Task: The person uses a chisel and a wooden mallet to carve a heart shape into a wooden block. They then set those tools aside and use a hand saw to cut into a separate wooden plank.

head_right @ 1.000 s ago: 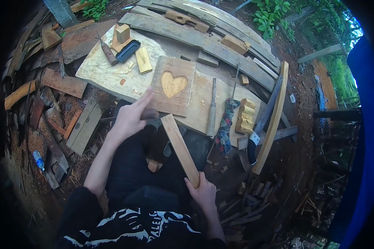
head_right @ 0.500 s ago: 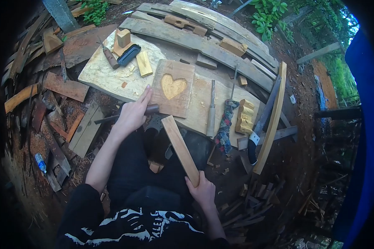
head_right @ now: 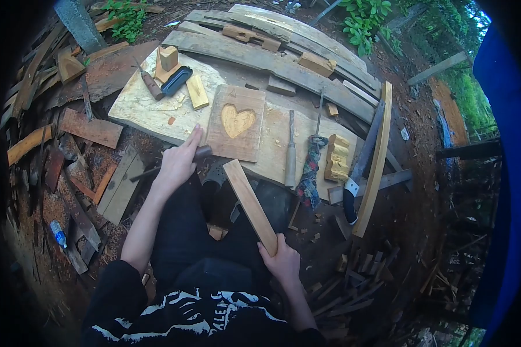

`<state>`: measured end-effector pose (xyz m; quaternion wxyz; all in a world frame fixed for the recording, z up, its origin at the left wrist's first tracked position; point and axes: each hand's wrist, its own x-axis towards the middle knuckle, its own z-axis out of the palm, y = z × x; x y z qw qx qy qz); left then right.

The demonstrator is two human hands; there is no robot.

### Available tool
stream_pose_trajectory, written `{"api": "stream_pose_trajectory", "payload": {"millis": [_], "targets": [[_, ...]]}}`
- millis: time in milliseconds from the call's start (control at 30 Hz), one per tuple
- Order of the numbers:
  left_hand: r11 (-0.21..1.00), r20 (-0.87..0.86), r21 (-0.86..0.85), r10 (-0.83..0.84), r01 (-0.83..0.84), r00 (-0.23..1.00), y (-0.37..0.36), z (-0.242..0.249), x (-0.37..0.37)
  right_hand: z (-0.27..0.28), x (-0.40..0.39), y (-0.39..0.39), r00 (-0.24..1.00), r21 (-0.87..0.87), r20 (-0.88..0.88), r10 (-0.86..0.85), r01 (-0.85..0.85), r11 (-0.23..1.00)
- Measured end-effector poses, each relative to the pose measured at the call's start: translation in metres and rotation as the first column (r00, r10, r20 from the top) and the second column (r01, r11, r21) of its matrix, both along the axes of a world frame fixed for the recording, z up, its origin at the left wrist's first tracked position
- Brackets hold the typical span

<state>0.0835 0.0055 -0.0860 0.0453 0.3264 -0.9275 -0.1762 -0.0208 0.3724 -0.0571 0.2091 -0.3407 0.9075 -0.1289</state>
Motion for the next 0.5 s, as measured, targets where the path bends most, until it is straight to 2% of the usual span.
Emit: {"api": "stream_pose_trajectory", "payload": {"millis": [133,200,267,333,500], "targets": [[1.0,0.032,0.008,0.01,-0.011,0.999,0.012,0.014,0.012,-0.002,-0.001,-0.001,1.0,0.005,-0.001,0.004,-0.004,1.0],[0.985,-0.064,-0.099,-0.15,0.143,0.987,0.017,0.016,0.021,-0.004,-0.002,-0.001,1.0,0.003,0.0,0.007,-0.007,1.0],[0.986,-0.025,-0.089,-0.144,0.142,0.989,0.027,0.026,0.023,-0.005,-0.003,0.0,1.0,0.006,-0.002,0.009,-0.009,1.0],[0.941,-0.034,-0.224,-0.267,0.253,0.963,0.031,0.028,0.025,-0.007,-0.003,0.001,1.0,-0.038,-0.002,0.02,-0.021,0.999],[0.949,-0.119,-0.212,-0.261,0.232,0.958,0.042,0.046,0.028,-0.008,-0.004,0.001,1.0,-0.032,0.006,0.016,-0.016,0.999]]}}
